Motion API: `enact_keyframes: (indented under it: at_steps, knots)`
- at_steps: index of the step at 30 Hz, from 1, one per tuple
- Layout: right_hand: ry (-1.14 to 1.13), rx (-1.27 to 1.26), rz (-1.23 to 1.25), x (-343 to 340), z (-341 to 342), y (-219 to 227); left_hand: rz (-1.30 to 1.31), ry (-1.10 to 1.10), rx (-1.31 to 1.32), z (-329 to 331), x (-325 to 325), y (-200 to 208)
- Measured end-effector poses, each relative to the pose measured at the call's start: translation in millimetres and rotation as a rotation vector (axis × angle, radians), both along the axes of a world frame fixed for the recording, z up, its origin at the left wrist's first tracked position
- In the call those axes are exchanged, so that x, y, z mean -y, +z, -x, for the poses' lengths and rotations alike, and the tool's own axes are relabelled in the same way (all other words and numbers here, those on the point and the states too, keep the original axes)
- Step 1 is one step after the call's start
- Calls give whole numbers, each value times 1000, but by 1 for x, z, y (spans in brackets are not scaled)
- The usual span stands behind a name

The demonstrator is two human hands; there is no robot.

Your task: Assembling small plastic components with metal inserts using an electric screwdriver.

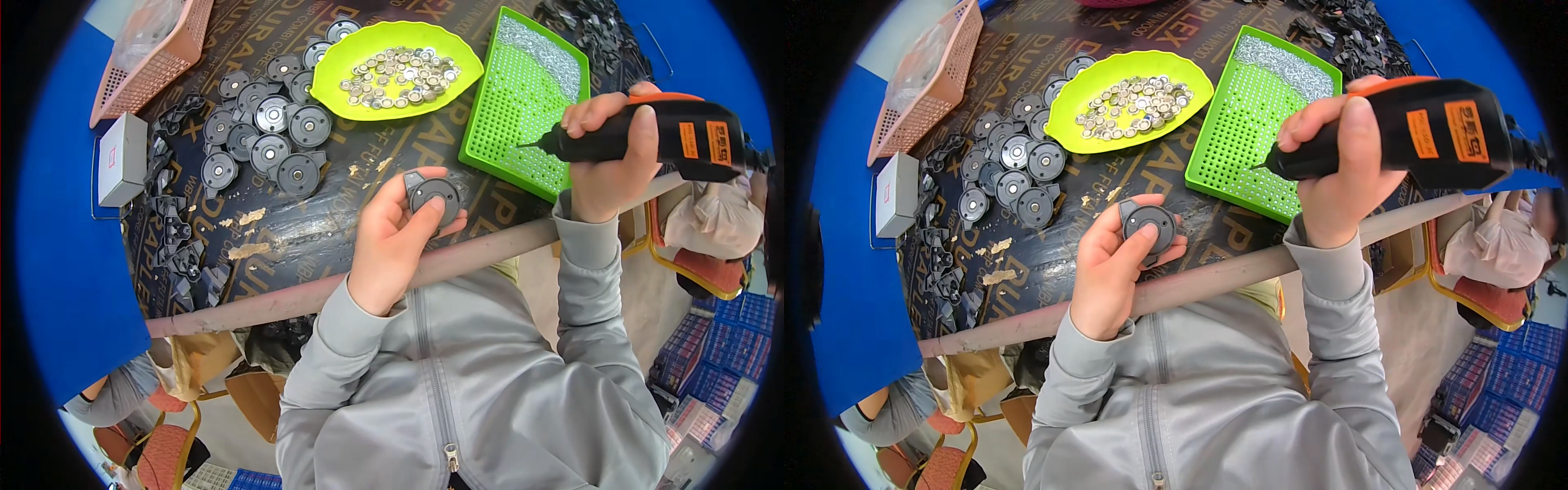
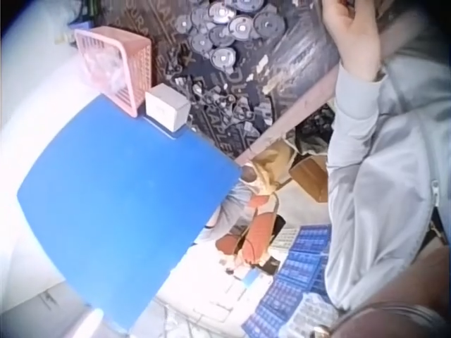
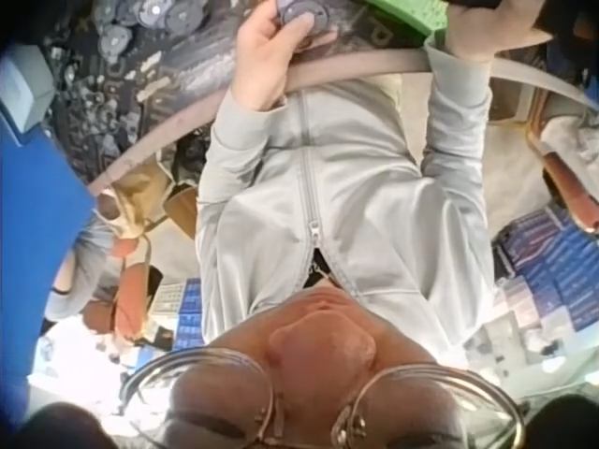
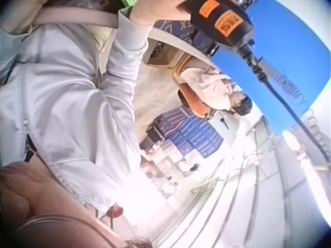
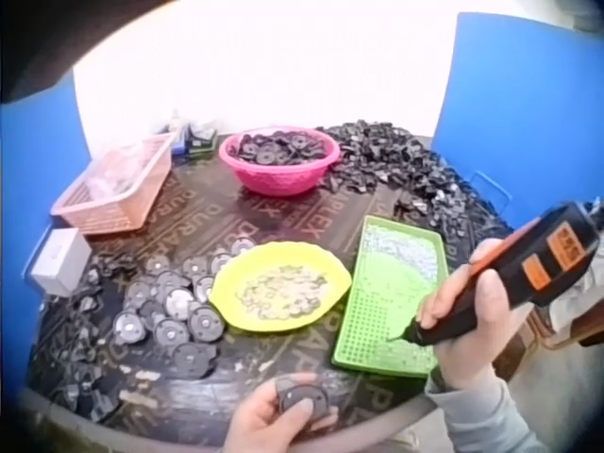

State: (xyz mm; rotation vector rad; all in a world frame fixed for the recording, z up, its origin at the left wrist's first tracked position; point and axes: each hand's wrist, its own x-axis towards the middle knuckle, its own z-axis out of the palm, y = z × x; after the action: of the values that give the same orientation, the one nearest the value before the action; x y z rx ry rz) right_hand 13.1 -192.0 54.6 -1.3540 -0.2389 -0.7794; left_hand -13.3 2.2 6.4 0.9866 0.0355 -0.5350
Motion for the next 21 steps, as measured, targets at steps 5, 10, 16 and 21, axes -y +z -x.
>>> enact_keyframes:
  at_steps: [5, 10, 16, 21]
  knots:
    - [-8, -1, 15, -2, -2, -2, 15, 2, -1, 0, 0, 0]
    - [-13, -2, 15, -2, -4, -2, -17, -15, 15, 0, 0, 0]
    - [-23, -2, 40, -4, -4, -4, -19, -24, 17, 1, -1, 2]
    - [-50, -33, 78, -6, -3, 0, -14, -13, 13, 1, -1, 1]
